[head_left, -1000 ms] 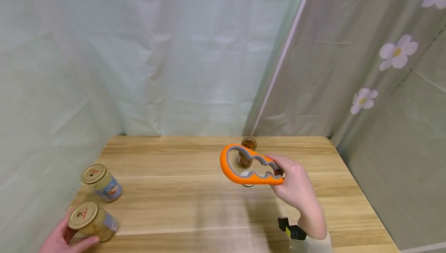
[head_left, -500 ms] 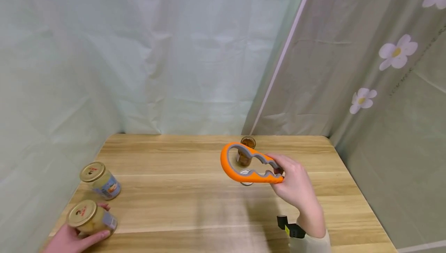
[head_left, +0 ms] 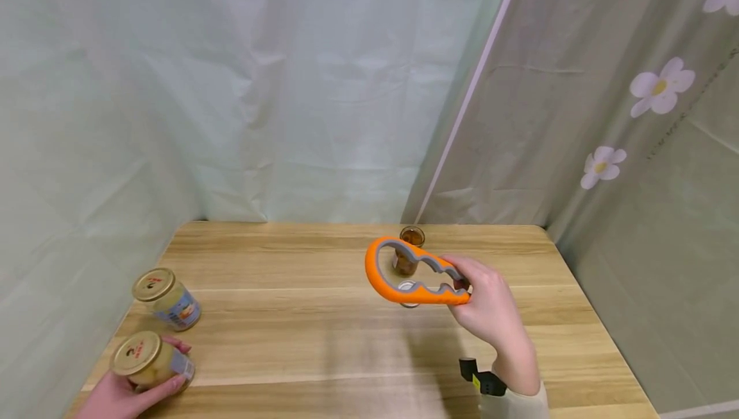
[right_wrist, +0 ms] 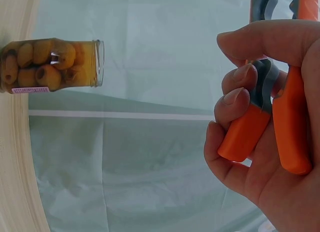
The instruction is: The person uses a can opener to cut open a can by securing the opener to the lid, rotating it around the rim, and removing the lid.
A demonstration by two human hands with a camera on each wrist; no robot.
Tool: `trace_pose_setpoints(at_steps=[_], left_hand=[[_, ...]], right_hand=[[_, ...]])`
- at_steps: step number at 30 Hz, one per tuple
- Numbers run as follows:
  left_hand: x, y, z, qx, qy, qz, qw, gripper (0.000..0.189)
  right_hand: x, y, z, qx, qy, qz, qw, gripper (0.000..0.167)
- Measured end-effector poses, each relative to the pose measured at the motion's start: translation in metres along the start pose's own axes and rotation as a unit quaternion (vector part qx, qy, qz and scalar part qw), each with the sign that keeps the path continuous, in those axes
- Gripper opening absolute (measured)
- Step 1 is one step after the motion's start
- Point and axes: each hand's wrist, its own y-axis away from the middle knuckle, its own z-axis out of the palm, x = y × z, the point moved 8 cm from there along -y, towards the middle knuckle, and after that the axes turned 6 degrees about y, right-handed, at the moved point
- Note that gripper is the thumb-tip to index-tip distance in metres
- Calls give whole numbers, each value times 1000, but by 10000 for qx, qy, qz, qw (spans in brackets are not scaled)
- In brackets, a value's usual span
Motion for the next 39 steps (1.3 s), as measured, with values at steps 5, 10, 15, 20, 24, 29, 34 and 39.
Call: trace_pose_setpoints(at_steps=[5,10,15,20,24,29,34,39], left_hand=[[-2,-2,2,19,-174,-270,9995,50],[1,-8,10,-21,-193,-746,9970,48],[10,-25,28,-287,255,-708,9968,50],[29,-52,48,-492,965,-73,9941,52],[54,-79,68,-624,1637,803,9812,56],[84,-110,93,-629,1686,1293,9751,51],[101,-137,121,-531,1843,1125,9750,50],[122,-159,149,-573,2413,1423,9582,52]], right_hand=[[2,0,-1,38,3,62,10000,48],[2,-1,-2,62,-65,67,9999,50],[2,-2,-2,52,-93,26,9999,56],[2,-2,1,-69,-124,109,9998,65],[1,-2,4,-168,-109,167,9997,70],[0,-3,6,-242,-127,198,9994,74],[0,-4,7,-230,-124,196,9995,76],[1,-4,5,-162,-136,142,9997,78]])
